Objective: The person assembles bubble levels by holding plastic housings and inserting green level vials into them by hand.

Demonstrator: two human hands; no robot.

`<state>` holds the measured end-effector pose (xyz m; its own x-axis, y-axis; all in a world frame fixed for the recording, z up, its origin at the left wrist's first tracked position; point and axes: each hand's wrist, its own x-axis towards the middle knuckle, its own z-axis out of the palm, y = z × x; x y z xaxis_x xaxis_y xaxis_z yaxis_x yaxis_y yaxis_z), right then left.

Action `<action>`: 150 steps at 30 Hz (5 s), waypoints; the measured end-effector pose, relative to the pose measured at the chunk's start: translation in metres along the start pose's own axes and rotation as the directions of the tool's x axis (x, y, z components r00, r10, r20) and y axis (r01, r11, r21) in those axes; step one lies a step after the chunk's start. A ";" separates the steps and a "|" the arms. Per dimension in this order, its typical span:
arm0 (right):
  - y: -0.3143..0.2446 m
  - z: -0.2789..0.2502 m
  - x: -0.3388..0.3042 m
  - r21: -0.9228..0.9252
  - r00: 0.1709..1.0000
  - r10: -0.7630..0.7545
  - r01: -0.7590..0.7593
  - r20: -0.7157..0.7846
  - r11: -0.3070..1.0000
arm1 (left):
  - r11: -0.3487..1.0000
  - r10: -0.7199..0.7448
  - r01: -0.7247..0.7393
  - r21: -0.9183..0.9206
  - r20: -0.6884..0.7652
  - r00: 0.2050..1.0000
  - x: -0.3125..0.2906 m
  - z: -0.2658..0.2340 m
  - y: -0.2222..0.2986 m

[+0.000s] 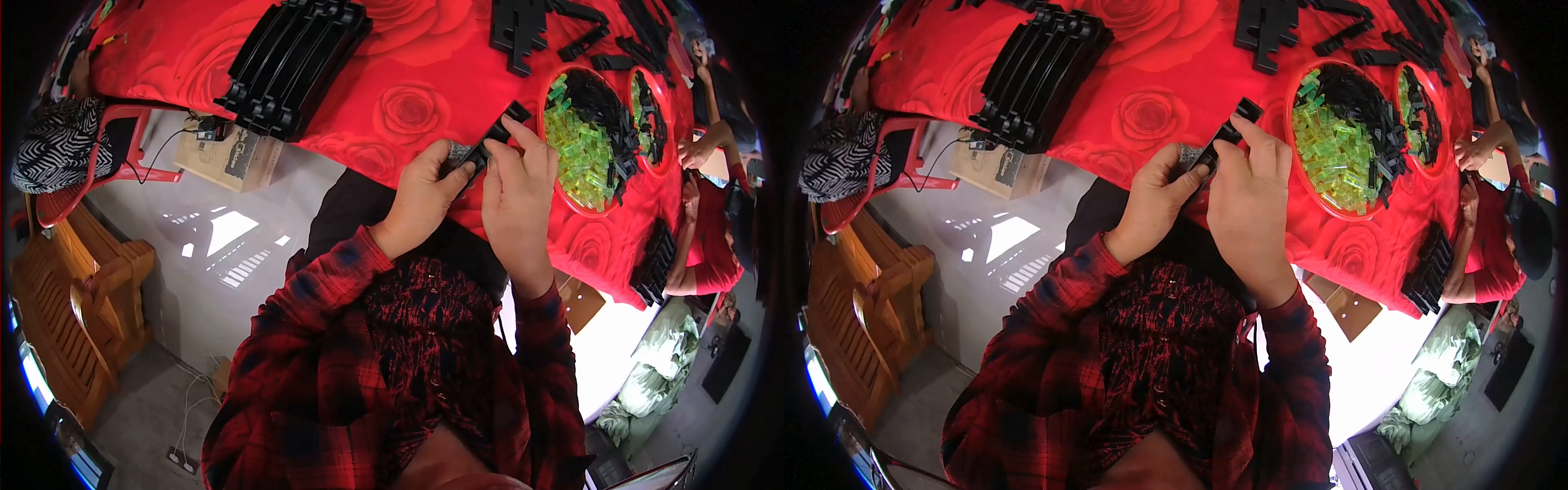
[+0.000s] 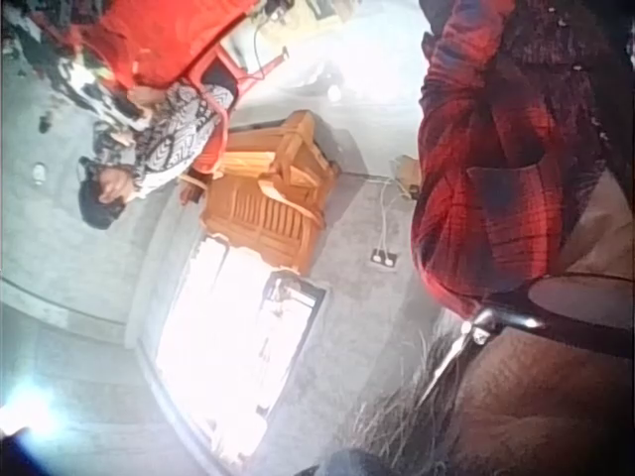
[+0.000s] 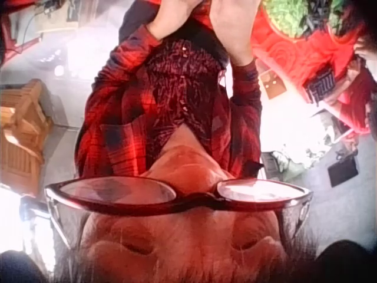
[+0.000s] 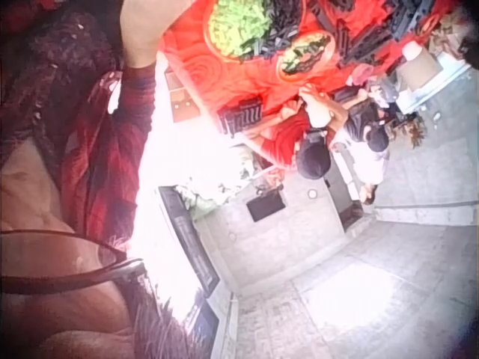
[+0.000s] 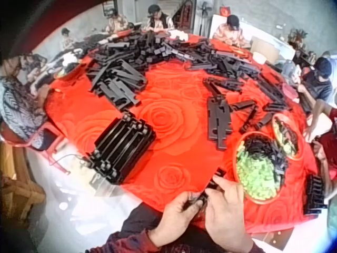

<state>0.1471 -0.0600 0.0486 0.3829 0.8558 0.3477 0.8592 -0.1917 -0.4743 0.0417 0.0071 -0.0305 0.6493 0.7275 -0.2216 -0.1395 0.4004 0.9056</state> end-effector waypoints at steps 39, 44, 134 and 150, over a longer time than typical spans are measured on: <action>0.012 -0.004 0.010 0.099 0.996 0.075 -0.079 0.039 0.992 | 0.951 0.024 -0.041 0.307 0.057 0.998 -0.001 0.007 0.035; 0.022 -0.009 0.017 0.178 0.995 0.100 -0.100 0.014 0.979 | 0.926 0.033 -0.085 0.368 0.145 0.989 0.009 0.008 0.048; 0.034 -0.006 0.023 -0.101 1.000 0.000 0.001 0.015 0.995 | 0.907 -0.289 0.388 -0.165 0.428 0.857 0.027 -0.009 0.029; 0.042 -0.005 0.022 -0.009 0.997 0.065 -0.065 0.044 0.998 | 0.967 -0.203 0.168 0.192 0.179 0.963 0.018 0.010 0.035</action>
<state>0.1932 -0.0519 0.0401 0.4229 0.8617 0.2804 0.8357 -0.2512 -0.4884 0.0560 0.0287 0.0005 0.7875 0.5188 -0.3326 0.1181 0.4026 0.9077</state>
